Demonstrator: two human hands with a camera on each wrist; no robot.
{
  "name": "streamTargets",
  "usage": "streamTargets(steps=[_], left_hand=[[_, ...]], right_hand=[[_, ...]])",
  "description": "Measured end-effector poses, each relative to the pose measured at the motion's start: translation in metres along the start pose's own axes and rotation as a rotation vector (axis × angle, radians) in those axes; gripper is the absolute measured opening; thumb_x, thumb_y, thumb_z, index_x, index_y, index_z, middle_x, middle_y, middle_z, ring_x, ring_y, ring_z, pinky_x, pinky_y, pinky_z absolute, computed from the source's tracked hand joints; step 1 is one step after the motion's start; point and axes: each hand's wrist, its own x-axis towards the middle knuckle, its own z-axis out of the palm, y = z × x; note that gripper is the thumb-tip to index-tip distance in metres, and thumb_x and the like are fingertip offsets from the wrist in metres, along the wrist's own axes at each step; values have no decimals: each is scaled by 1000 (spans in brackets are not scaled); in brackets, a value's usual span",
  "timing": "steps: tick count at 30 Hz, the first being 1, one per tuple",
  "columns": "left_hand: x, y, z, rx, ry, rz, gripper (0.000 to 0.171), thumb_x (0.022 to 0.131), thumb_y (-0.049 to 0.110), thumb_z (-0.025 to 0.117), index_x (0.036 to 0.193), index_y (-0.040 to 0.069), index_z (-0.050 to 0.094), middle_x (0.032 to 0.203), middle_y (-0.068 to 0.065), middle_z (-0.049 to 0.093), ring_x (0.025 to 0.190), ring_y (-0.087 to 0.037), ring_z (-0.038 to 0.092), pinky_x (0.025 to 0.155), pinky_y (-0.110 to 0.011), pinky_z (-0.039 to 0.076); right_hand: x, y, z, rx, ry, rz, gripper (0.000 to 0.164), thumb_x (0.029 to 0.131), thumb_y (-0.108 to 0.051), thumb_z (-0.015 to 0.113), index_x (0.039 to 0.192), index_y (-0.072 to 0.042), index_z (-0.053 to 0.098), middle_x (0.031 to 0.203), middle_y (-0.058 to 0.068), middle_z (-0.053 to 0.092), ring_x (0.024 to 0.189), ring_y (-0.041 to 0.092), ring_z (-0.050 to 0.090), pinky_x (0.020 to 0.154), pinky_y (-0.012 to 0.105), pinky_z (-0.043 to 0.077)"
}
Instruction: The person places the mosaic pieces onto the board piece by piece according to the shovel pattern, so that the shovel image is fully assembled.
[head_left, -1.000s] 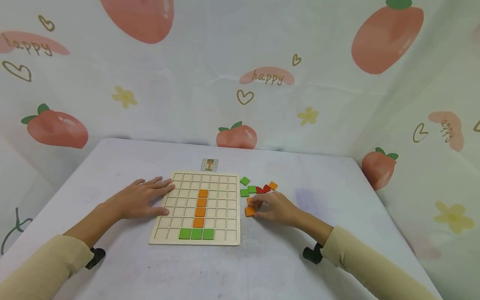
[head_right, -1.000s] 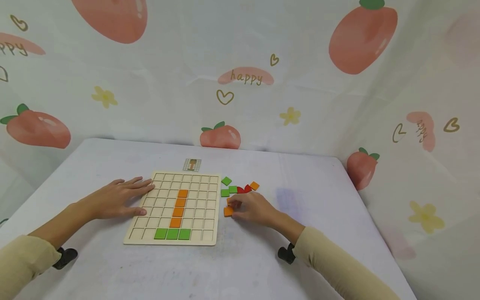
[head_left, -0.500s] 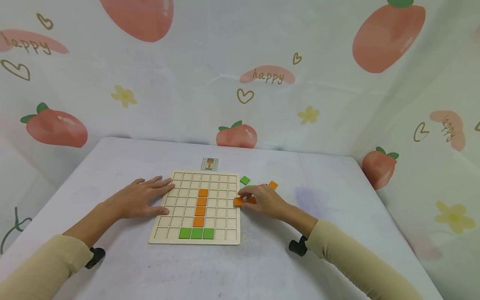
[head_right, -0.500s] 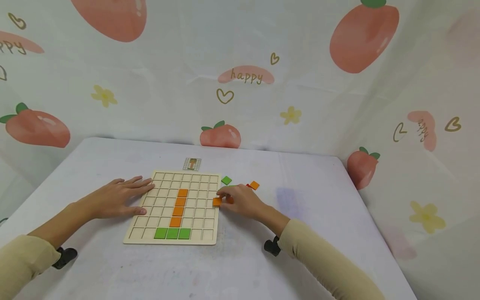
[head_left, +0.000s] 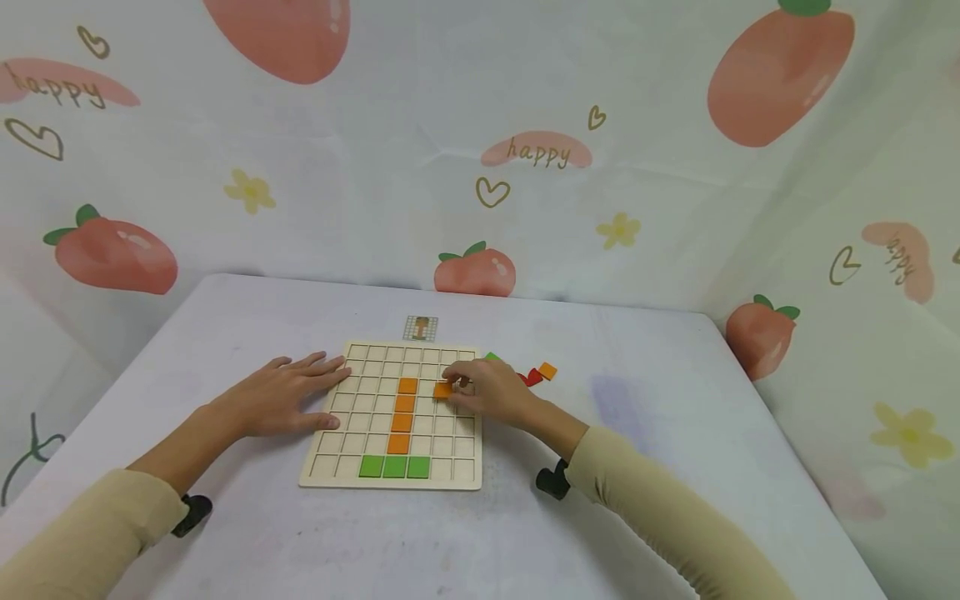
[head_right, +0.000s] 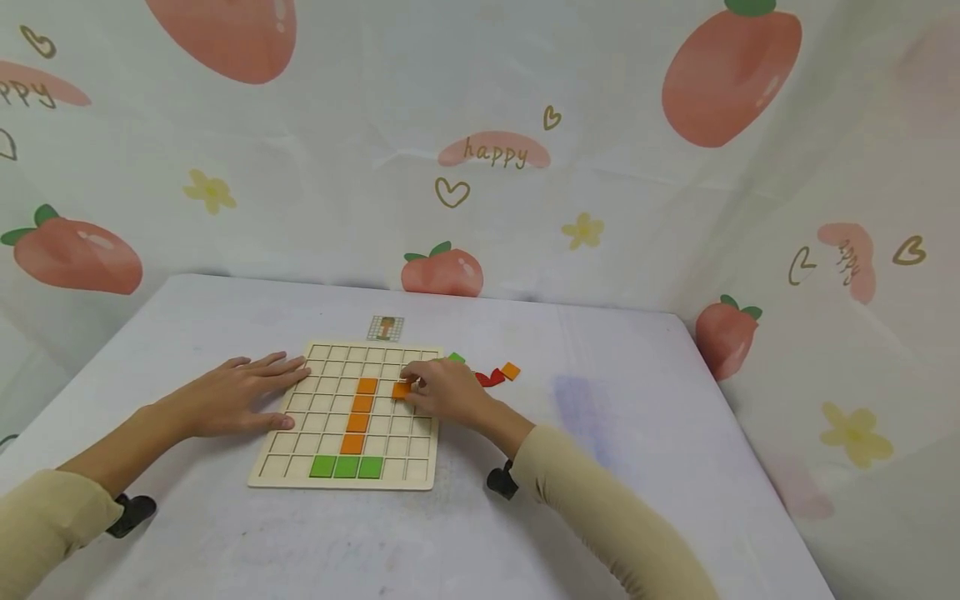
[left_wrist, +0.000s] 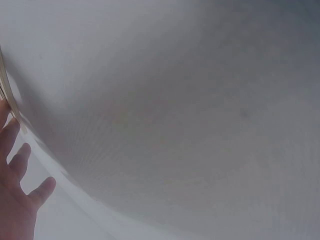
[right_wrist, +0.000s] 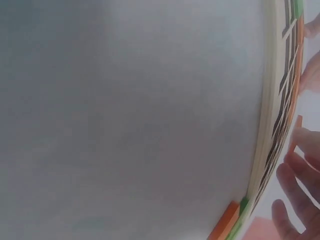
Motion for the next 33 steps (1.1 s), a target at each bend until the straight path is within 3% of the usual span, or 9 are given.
streamTargets(steps=[11,33], left_hand=[[0,-1,1,-8,5,1,84,89,70,54,150,12,47,154,-9,44,141,-41,37,104,-65,35],[0,-3,3,-7,13,7,85,89,71,54,149,12,47,153,-9,45,141,-41,38,103,-65,36]], right_hand=[[18,-7,12,-67,10,-3,26,90,-15,75,115,-7,72,105,2,74,86,12,65,79,24,52],[24,-11,13,-32,-21,27,29,90,-17,75,118,-8,71,109,2,73,86,11,64,79,23,51]])
